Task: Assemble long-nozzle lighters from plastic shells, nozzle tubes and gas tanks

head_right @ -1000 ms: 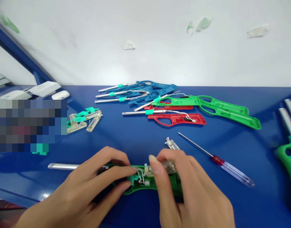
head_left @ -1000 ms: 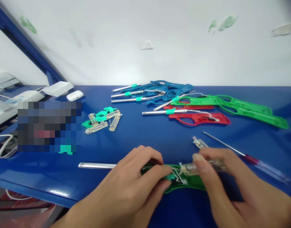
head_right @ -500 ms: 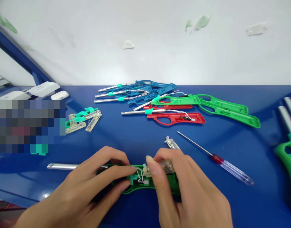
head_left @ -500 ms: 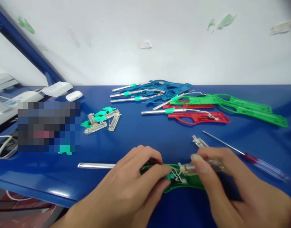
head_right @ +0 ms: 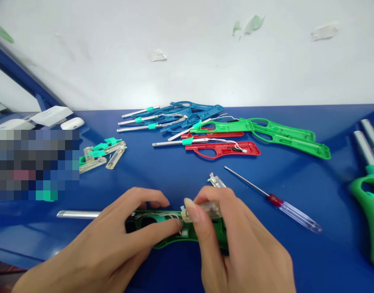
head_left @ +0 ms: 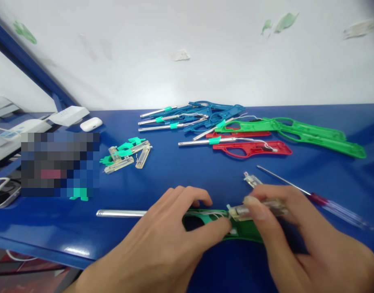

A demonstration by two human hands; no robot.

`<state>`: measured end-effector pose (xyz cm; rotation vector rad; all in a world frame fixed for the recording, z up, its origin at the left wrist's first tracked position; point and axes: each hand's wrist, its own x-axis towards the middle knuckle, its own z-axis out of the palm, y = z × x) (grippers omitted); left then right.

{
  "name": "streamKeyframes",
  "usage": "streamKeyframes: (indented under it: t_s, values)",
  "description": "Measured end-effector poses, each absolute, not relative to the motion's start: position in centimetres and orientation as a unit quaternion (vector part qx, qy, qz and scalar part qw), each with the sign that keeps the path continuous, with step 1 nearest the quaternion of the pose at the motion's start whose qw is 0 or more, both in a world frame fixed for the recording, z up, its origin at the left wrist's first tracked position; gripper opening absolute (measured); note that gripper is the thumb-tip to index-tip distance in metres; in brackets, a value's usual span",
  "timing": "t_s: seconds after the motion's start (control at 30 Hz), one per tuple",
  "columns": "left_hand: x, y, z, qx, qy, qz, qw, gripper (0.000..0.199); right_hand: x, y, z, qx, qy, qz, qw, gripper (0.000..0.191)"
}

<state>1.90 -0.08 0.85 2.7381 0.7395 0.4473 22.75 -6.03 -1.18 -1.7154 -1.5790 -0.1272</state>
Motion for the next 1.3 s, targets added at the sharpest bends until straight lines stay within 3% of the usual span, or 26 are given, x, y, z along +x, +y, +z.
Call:
streamKeyframes:
  t_s: [0.4, 0.8, 1.3]
  values:
    - [2.03, -0.48, 1.18, 0.941, 0.273, 0.123, 0.157, 0.053, 22.77, -6.01, -1.16, -0.68, -0.62, -0.042, 0.389, 0.024]
    - [2.12, -0.65, 1.32, 0.933, 0.283, 0.15, 0.166, 0.028, 22.63, -6.24, -1.14, -0.69, -0.614, -0.042, 0.38, 0.024]
    - [1.9, -0.29, 0.91, 0.943, 0.23, 0.179, 0.159, 0.028, 22.62, -6.25, -1.08, -0.681, -0.615, -0.028, 0.396, 0.027]
